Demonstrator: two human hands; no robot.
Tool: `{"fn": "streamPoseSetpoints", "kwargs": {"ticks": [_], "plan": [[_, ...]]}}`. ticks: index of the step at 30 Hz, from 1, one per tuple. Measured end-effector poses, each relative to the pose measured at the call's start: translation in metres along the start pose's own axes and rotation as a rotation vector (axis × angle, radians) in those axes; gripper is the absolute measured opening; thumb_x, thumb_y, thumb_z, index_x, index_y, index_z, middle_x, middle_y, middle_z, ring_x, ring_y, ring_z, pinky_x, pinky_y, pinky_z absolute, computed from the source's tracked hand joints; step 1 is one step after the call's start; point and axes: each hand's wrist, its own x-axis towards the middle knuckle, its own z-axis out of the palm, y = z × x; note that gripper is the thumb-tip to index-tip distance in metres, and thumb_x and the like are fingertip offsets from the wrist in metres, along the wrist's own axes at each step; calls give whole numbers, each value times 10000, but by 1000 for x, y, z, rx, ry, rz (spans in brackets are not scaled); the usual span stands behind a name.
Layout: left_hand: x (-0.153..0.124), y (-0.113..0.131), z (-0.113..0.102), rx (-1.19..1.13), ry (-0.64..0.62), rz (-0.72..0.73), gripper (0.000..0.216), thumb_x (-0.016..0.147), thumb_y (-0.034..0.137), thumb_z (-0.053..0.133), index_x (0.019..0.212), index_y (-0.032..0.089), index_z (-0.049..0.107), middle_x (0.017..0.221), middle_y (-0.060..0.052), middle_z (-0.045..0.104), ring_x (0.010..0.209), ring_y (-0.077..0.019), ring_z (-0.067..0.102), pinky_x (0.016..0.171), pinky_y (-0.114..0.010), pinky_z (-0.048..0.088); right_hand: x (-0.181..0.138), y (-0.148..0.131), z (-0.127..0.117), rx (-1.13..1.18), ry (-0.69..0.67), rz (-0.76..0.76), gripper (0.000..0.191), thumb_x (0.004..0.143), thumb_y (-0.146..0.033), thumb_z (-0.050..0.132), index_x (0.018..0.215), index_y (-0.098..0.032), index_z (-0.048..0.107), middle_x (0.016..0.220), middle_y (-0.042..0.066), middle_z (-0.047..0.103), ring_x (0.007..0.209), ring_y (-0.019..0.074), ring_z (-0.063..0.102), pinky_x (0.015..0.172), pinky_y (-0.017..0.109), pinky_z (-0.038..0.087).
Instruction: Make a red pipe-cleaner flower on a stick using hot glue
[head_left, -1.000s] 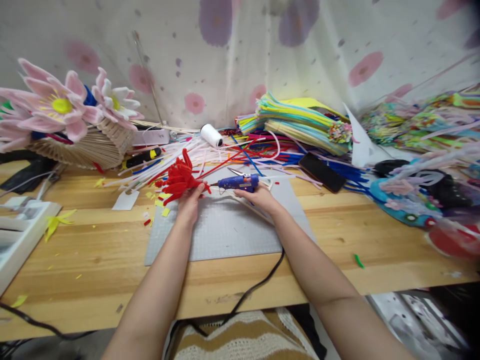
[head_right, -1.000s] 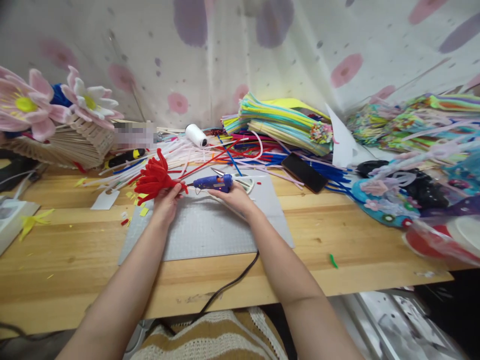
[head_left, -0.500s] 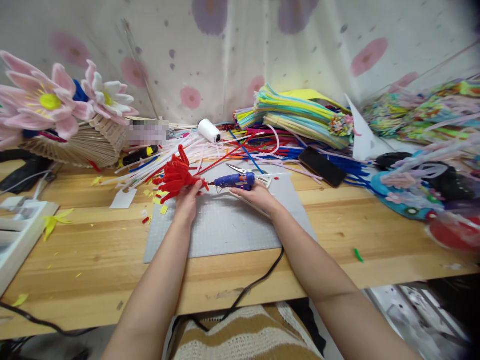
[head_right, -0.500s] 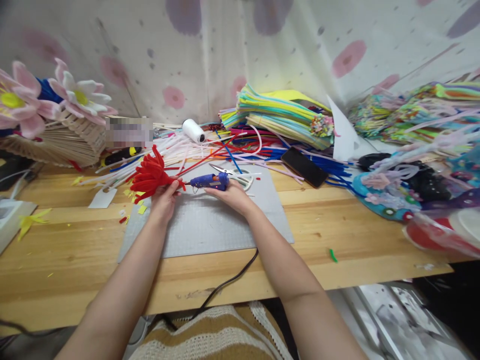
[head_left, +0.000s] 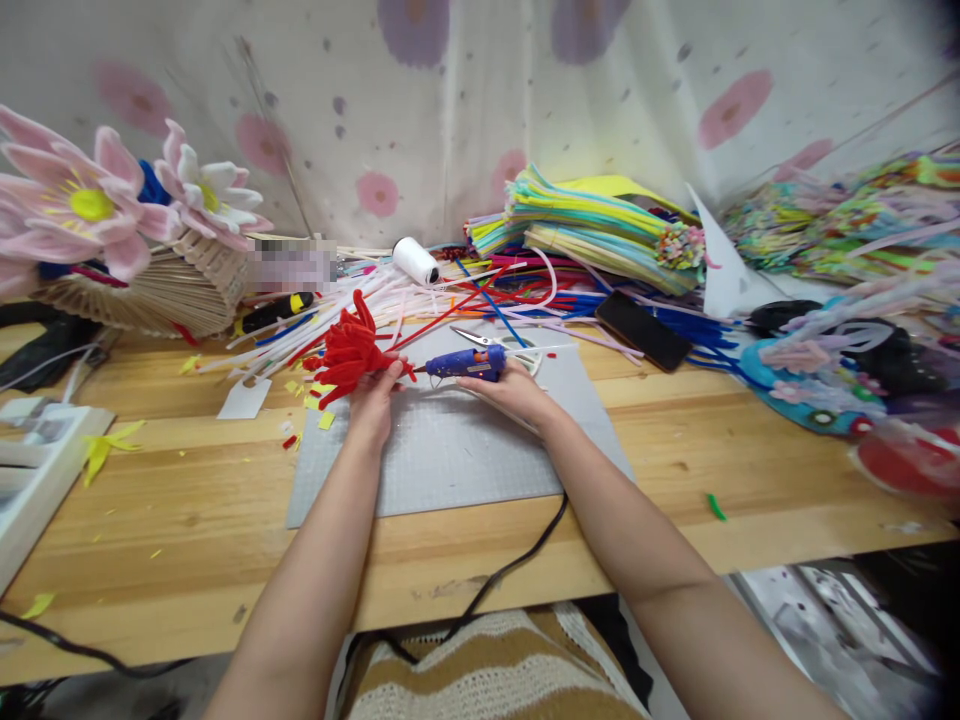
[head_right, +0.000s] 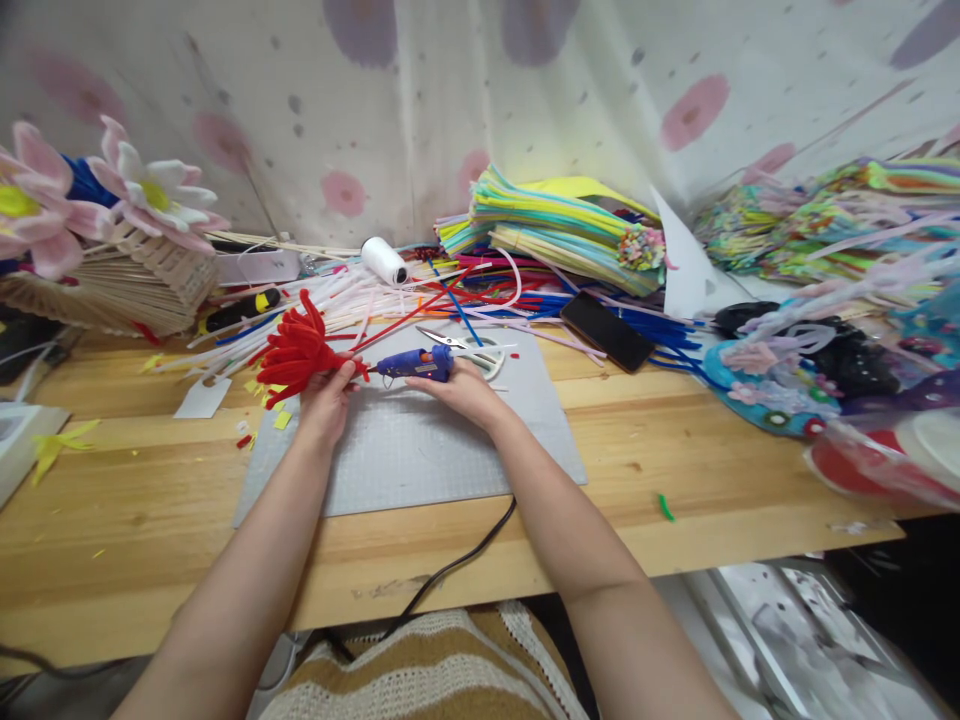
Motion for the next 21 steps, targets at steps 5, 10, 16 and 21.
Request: {"fn": "streamPoseSetpoints", "kwargs": {"ticks": [5,10,16,21], "plan": [[2,-3,-2,-33,-13,20,272,556,291,731,789,186,641,790,-15,655,751,-135,618,493,-185,375,0,-1,0,-2,3,3,376,667,-453,649,950,-207,667,948,38,677,887,179,609,846,326,447],[4,-5,-3,-46,-26,29,254,564,279,734,784,186,649,782,-12,658,729,-126,620,483,-176,378,0,2,0,5,2,0,404,671,-459,644,983,-203,653,981,40,670,917,183,604,862,325,442],[3,-4,-3,-32,-25,28,264,567,288,733,796,186,647,784,-19,669,725,-143,631,487,-191,381,1,7,-3,-15,-66,-23,375,698,-436,628,1005,-223,652,978,32,670,922,187,598,862,330,446],[2,-3,-2,-43,-42,27,249,578,274,727,794,182,643,760,-22,672,728,-148,639,488,-189,384,0,9,-5,-28,-66,2,385,684,-440,638,994,-213,655,967,29,672,895,182,602,845,326,451]]}}
